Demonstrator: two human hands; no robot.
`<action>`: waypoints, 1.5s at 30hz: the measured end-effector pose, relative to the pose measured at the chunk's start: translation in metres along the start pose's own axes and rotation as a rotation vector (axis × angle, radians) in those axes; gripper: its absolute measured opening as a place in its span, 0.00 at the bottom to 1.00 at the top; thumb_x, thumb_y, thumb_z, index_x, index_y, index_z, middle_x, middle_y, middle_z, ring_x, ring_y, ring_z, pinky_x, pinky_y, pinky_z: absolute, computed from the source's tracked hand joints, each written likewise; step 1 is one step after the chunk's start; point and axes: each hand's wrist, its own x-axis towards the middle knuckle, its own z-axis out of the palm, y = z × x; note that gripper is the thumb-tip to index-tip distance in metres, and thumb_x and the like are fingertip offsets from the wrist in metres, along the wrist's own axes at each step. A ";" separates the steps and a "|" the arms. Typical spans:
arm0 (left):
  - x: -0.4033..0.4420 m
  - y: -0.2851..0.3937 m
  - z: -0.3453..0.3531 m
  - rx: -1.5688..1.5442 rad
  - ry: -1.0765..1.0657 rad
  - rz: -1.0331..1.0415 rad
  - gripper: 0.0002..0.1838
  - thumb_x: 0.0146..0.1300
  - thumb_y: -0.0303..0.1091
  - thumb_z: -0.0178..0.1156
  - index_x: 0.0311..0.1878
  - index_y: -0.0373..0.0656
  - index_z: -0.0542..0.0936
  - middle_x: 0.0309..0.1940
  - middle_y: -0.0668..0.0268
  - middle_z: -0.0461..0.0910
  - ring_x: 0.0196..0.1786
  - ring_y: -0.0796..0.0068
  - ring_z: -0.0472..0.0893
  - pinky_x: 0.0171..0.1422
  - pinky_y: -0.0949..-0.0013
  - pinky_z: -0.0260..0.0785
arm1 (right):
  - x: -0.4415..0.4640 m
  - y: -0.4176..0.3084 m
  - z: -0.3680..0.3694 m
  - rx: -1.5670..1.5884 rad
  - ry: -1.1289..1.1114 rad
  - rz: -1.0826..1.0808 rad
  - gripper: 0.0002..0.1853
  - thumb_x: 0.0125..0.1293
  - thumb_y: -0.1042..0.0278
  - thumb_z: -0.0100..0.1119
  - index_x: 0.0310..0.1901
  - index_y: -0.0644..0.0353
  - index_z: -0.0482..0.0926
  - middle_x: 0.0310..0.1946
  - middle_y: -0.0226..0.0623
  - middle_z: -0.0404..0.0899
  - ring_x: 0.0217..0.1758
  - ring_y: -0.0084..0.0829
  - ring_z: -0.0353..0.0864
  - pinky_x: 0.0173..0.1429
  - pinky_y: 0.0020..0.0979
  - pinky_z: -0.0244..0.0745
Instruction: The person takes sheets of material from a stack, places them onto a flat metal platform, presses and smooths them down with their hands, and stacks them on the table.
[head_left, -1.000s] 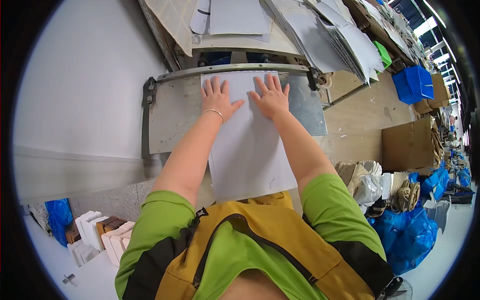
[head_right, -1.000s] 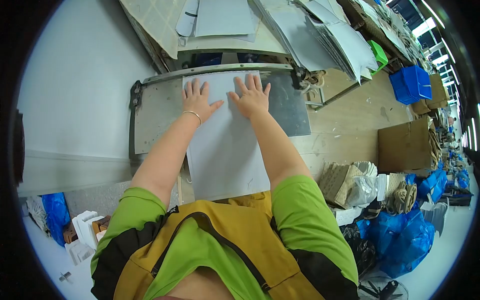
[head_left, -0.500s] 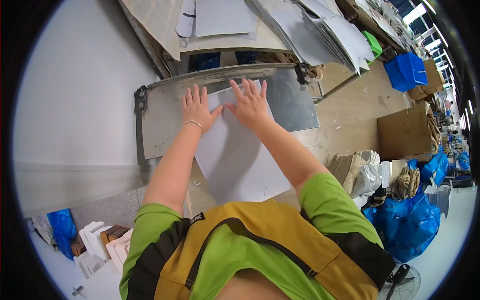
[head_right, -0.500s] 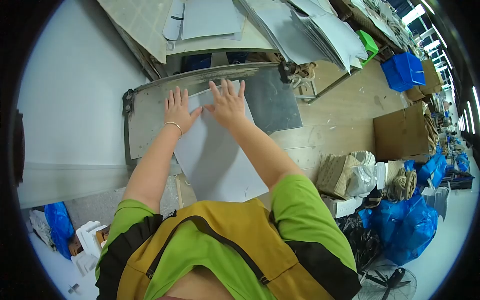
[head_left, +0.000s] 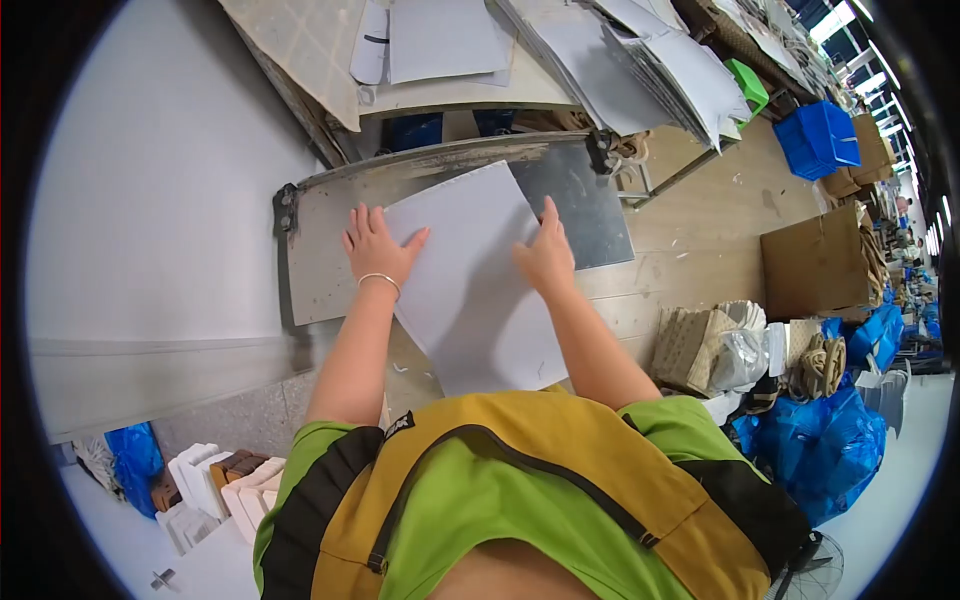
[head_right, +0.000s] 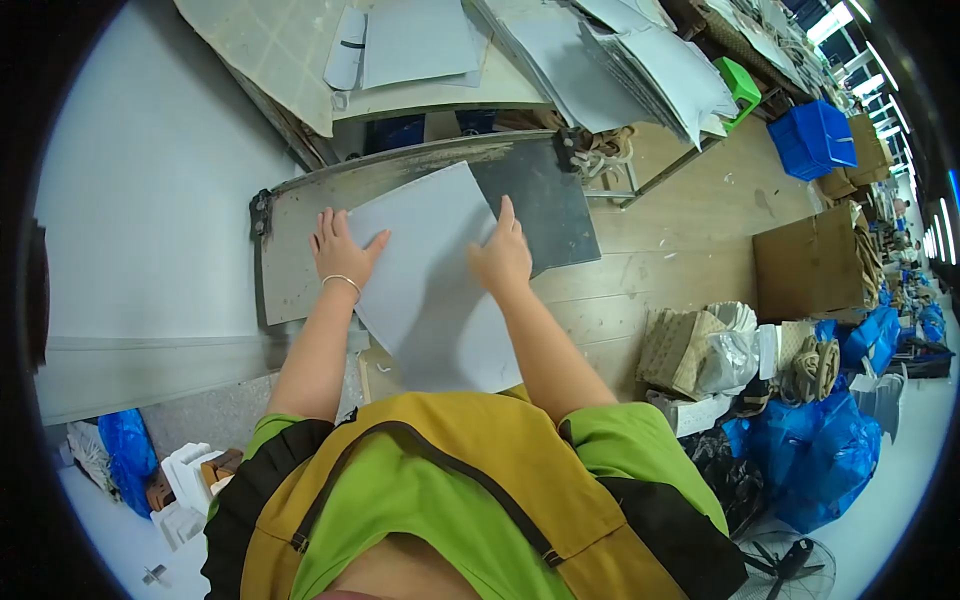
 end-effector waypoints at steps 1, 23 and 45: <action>-0.001 -0.002 0.000 -0.020 0.103 0.025 0.42 0.61 0.65 0.53 0.62 0.34 0.69 0.63 0.47 0.68 0.71 0.55 0.63 0.74 0.55 0.51 | -0.004 0.000 -0.002 0.103 -0.027 0.079 0.31 0.55 0.62 0.60 0.63 0.53 0.67 0.55 0.43 0.76 0.59 0.43 0.73 0.60 0.43 0.69; 0.023 0.006 0.016 0.067 -0.238 0.461 0.36 0.60 0.56 0.58 0.69 0.53 0.65 0.75 0.54 0.52 0.77 0.55 0.51 0.75 0.41 0.44 | 0.027 -0.036 0.036 0.155 0.070 -0.892 0.19 0.59 0.60 0.61 0.53 0.51 0.77 0.55 0.37 0.75 0.62 0.39 0.69 0.67 0.52 0.60; 0.056 0.029 0.019 0.071 -0.226 0.270 0.39 0.66 0.59 0.49 0.74 0.46 0.57 0.75 0.48 0.48 0.77 0.48 0.46 0.79 0.50 0.36 | 0.086 -0.038 0.040 -0.359 -0.012 -0.421 0.35 0.69 0.36 0.41 0.73 0.43 0.55 0.76 0.44 0.47 0.80 0.43 0.40 0.79 0.43 0.37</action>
